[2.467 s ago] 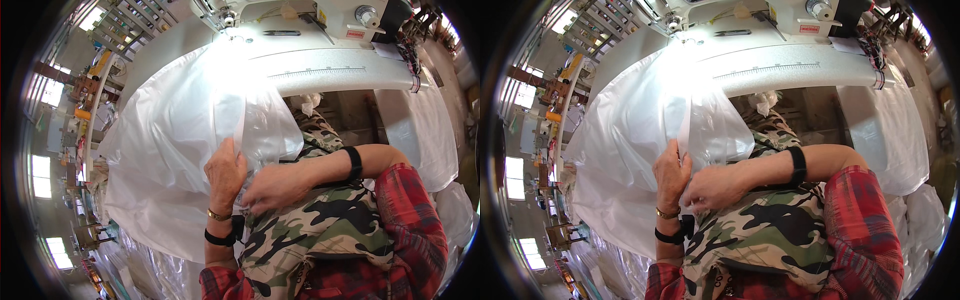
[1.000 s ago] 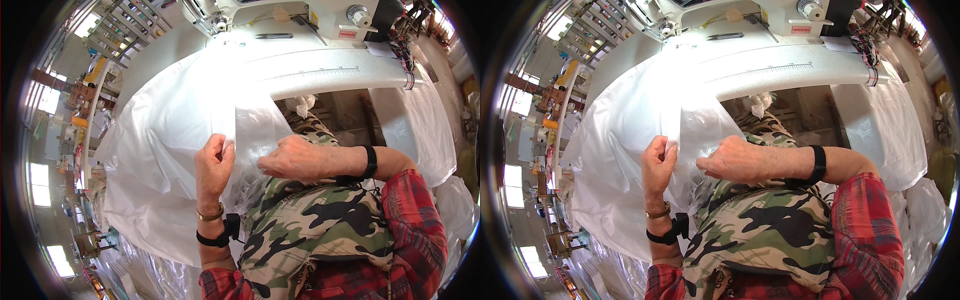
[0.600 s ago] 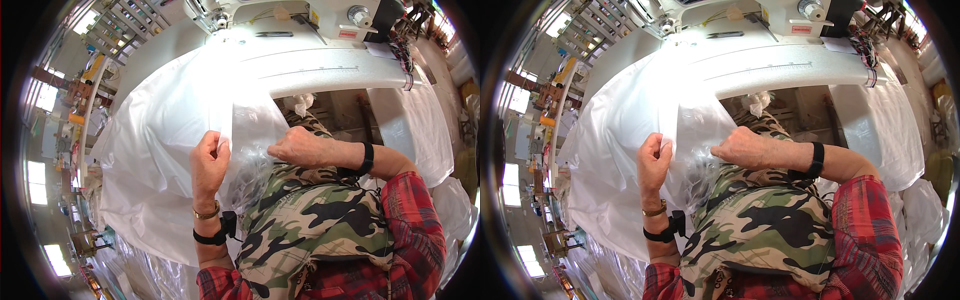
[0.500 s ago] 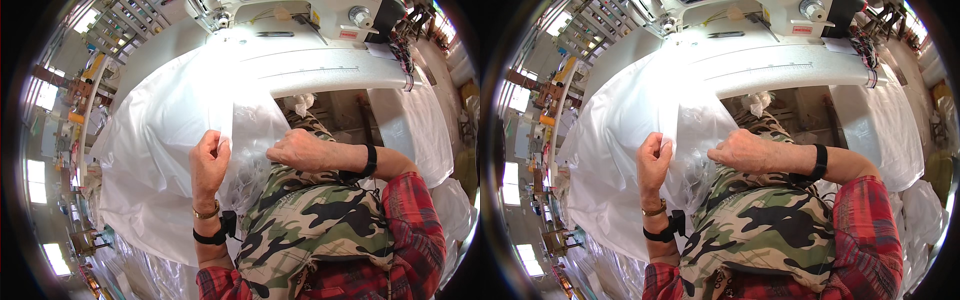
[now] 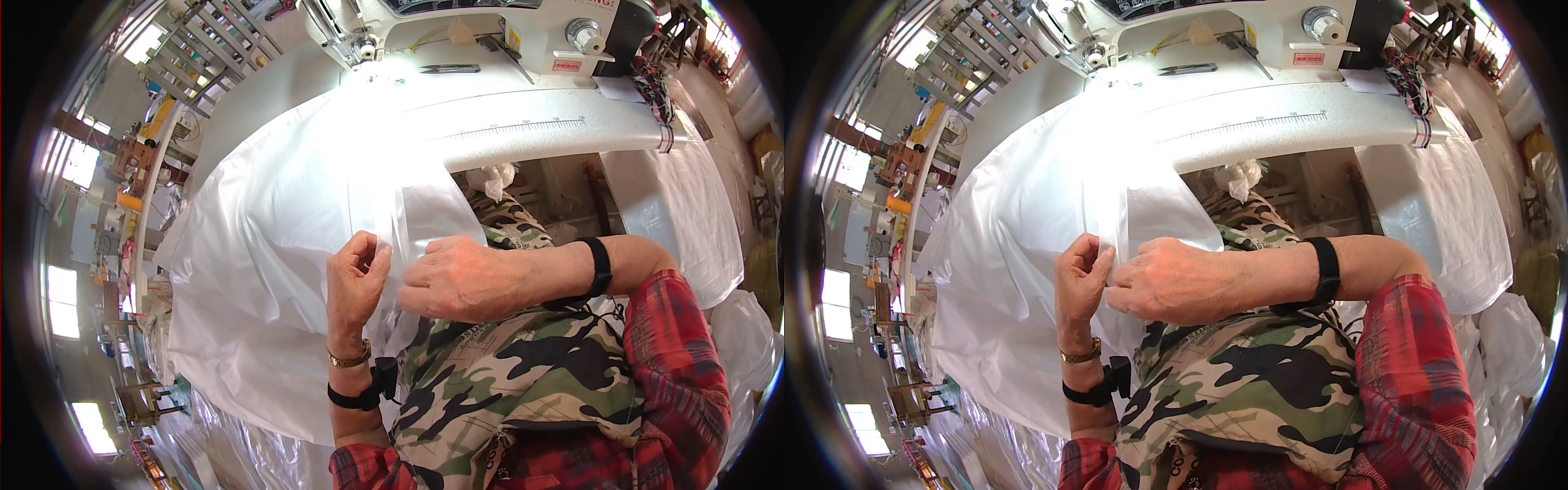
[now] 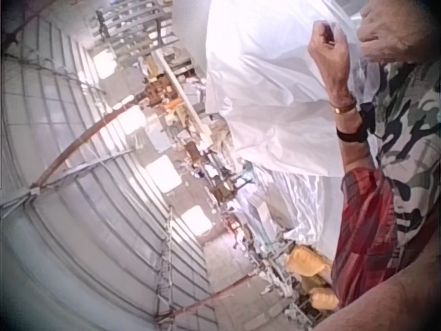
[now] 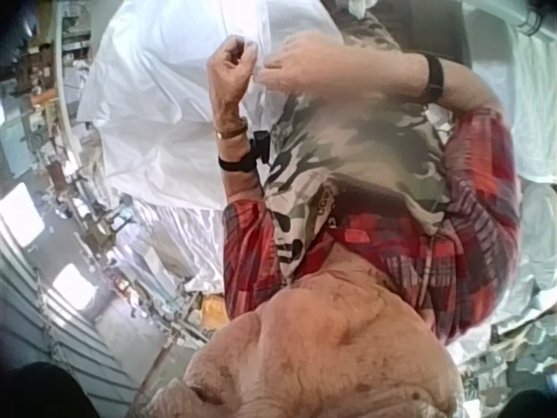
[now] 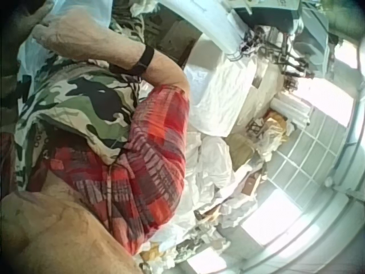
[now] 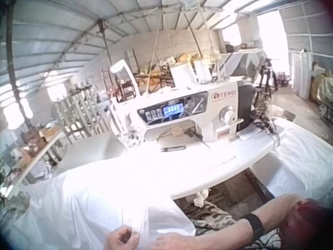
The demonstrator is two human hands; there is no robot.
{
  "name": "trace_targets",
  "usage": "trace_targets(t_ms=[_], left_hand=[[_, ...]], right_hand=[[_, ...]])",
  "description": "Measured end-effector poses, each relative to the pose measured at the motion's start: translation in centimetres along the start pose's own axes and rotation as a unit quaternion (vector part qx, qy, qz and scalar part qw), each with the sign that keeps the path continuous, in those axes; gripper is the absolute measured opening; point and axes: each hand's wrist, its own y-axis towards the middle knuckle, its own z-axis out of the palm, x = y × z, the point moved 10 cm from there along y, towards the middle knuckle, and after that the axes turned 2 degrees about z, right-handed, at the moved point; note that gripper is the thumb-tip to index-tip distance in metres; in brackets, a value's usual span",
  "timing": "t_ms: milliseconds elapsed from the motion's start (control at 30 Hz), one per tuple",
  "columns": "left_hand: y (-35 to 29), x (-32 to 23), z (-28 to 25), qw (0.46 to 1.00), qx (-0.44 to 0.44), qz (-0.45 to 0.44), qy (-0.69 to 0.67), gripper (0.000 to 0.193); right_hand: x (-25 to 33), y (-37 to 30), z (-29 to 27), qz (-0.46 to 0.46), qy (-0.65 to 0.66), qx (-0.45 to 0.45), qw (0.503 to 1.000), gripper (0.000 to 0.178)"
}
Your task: Sewing together large sheets of white plastic material using an industrial sewing machine.
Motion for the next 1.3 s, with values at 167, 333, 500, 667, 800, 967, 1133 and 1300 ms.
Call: trace_targets(t_ms=[167,333,500,667,800,967,1133,1300], left_hand=[[-0.1,0.4,0.3,0.998,0.026,-0.019,-0.06,0.015],[-0.6,0.9,0.4,0.99,0.015,-0.042,-0.13,0.016],[-0.8,2.1,0.2,0.977,0.002,-0.09,-0.192,0.019],[-0.5,1.4,0.5,0.957,-0.017,-0.076,-0.278,0.022],[-0.2,3.4,-1.1,0.972,-0.044,-0.069,-0.222,0.016],[0.1,0.2,-4.8,0.99,-0.116,-0.041,-0.063,0.013],[0.4,-3.0,-5.1,0.995,-0.097,0.034,0.02,0.012],[0.5,-4.7,-3.7,0.989,-0.081,0.068,0.099,0.011]], right_hand=[[-0.1,1.3,1.6,-0.005,-0.015,0.031,0.999,0.011],[0.6,2.5,2.0,-0.041,-0.02,0.002,0.999,0.011],[0.3,2.9,4.2,-0.059,-0.034,0.066,0.995,0.011],[1.0,3.1,4.1,-0.103,-0.061,0.051,0.991,0.011],[-0.6,2.4,2.4,-0.09,0.076,-0.039,0.992,0.012],[-12.7,-1.7,3.8,0.342,0.326,-0.373,0.798,0.029],[-8.2,5.3,13.1,0.267,0.228,0.059,0.935,0.013],[-6.1,4.8,13.1,0.08,0.082,0.141,0.983,0.015]])
